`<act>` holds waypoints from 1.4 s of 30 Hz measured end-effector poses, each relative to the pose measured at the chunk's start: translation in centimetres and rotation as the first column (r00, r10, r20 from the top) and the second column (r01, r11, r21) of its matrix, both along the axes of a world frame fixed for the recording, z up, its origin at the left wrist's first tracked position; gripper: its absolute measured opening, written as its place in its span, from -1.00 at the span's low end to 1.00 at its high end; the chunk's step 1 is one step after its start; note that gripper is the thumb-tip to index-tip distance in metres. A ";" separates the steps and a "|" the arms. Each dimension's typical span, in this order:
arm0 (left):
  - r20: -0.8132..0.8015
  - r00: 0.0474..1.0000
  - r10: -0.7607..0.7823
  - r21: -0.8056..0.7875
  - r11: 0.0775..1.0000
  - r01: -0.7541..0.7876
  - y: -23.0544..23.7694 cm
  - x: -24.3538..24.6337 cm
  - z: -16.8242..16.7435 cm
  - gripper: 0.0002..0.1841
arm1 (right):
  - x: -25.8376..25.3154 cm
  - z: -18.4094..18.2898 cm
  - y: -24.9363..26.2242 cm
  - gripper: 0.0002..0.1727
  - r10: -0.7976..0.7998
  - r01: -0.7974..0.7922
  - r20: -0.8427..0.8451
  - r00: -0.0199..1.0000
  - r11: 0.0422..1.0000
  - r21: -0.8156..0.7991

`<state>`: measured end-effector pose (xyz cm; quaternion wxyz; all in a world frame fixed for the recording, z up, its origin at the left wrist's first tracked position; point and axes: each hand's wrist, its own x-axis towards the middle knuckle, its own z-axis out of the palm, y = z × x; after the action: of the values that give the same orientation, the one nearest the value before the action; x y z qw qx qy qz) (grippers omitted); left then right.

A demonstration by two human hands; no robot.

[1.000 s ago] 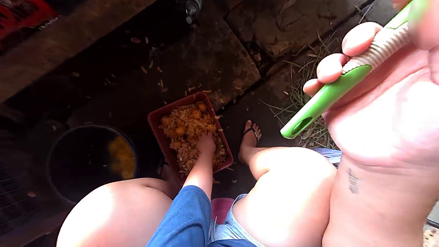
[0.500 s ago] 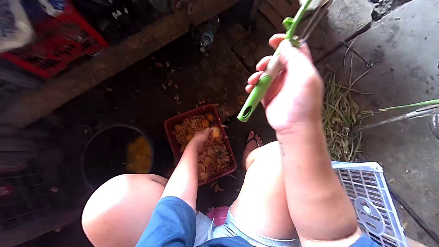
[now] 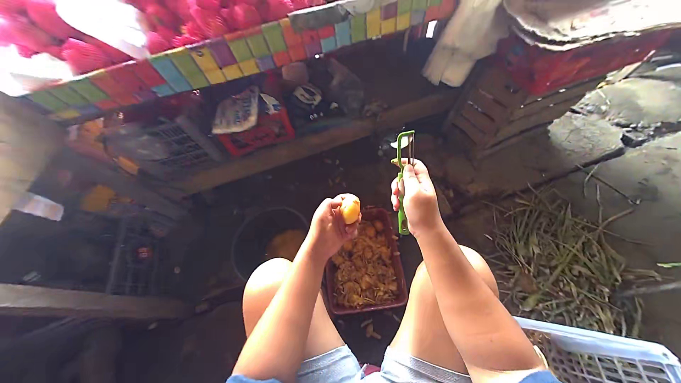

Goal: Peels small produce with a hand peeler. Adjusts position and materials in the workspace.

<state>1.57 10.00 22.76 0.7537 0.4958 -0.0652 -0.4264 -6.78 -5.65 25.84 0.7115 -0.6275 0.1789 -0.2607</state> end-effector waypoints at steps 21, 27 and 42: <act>-0.203 0.946 0.252 0.104 0.966 -0.235 -2.8 -3.8 -0.9 -0.76 | -5.6 -4.6 1.6 -0.54 0.057 -0.048 -0.088 0.994 0.994 0.096; 0.029 0.982 0.184 0.090 0.978 -0.186 -3.2 -5.8 -2.1 -0.63 | -4.4 -5.7 3.1 -0.26 0.105 -0.109 -0.145 0.984 0.994 -0.017; -0.072 0.975 0.212 0.087 0.975 -0.205 -1.7 -4.8 -1.0 -0.79 | -4.0 -5.3 2.1 -0.37 0.022 -0.077 -0.403 0.915 0.990 -0.121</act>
<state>-3.23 8.26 21.77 0.7762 0.5116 0.0348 -0.3669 -10.74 -3.54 20.54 0.6223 -0.7184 0.2870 -0.1199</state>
